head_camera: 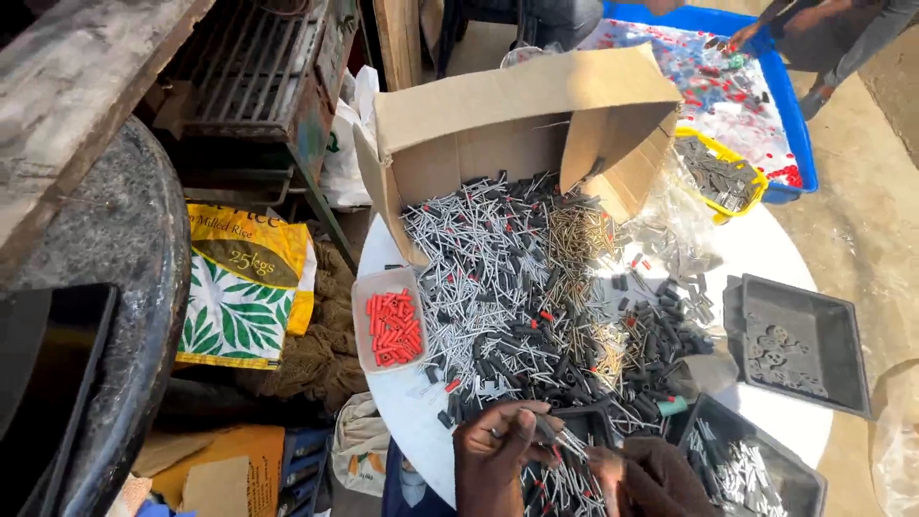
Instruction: Sorting cable clips from a large cardboard box into a smaller plastic tray by hand
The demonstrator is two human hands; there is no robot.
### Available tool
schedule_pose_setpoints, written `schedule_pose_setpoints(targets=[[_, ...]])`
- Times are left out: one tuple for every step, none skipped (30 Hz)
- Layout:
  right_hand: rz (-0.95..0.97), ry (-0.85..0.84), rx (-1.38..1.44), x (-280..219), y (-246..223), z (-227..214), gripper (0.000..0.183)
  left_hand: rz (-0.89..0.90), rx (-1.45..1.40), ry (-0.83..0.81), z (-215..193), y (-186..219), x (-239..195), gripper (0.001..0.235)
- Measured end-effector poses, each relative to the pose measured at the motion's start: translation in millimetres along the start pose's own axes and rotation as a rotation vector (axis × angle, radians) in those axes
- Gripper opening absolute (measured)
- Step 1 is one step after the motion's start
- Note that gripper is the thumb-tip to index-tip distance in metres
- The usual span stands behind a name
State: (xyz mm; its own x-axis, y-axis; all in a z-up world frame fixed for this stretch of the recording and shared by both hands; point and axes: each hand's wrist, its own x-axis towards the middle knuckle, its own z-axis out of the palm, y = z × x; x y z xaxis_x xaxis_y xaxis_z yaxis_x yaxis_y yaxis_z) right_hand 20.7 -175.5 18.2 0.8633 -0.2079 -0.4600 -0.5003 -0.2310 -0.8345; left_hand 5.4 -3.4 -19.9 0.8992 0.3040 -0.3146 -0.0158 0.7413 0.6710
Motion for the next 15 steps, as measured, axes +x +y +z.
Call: schedule_pose_setpoints(targets=[[-0.002,0.005,0.003,-5.5,-3.2,1.0,0.024,-0.001,0.001,-0.006,0.4,-1.6,0.7,0.035],[-0.077,0.060,-0.174,-10.8,-5.9,2.6,0.027,-0.004,-0.011,-0.005,0.1,-3.4,1.8,0.034],[-0.150,0.104,-0.358,-17.1,-7.6,3.9,0.032,-0.005,-0.025,0.007,-1.8,-5.8,-0.1,0.033],[-0.148,0.100,-0.362,-19.5,-7.8,-1.3,0.032,-0.006,-0.027,0.014,2.7,-2.1,-0.9,0.033],[-0.496,0.050,-0.567,-23.4,-7.0,-7.1,0.040,0.021,-0.023,0.025,6.0,0.9,-4.0,0.036],[-0.851,0.001,-0.754,-27.1,-6.2,-12.8,0.052,0.048,-0.019,0.037,9.2,4.0,-6.9,0.039],[-0.850,-0.006,-0.756,-30.3,-6.5,-10.2,0.052,0.047,-0.019,0.045,10.2,5.9,-8.3,0.039],[-0.854,0.043,-0.749,-33.7,-7.0,-8.0,0.048,0.017,-0.042,0.080,11.6,8.0,-10.0,0.038],[-0.860,0.095,-0.741,-36.8,-8.0,-6.0,0.045,-0.013,-0.065,0.112,13.7,10.2,-11.1,0.037],[-0.860,0.090,-0.742,-39.4,-8.2,-1.6,0.045,-0.013,-0.067,0.117,11.8,10.0,-13.0,0.037],[-0.928,0.147,-0.730,-41.1,-9.1,2.8,0.038,-0.013,-0.054,0.101,11.0,10.0,-13.1,0.037],[-0.995,0.205,-0.717,-42.8,-10.4,6.9,0.032,-0.013,-0.041,0.086,10.7,10.0,-13.2,0.038],[-0.998,0.212,-0.716,-45.8,-13.6,14.0,0.032,-0.011,-0.042,0.079,9.7,8.3,-11.6,0.038],[-1.020,0.291,-0.640,-48.9,-17.0,21.0,0.019,0.005,-0.017,0.089,8.9,6.8,-10.2,0.039],[-1.039,0.367,-0.562,-52.3,-20.2,28.4,0.011,0.021,0.009,0.103,7.6,5.7,-9.2,0.039]])
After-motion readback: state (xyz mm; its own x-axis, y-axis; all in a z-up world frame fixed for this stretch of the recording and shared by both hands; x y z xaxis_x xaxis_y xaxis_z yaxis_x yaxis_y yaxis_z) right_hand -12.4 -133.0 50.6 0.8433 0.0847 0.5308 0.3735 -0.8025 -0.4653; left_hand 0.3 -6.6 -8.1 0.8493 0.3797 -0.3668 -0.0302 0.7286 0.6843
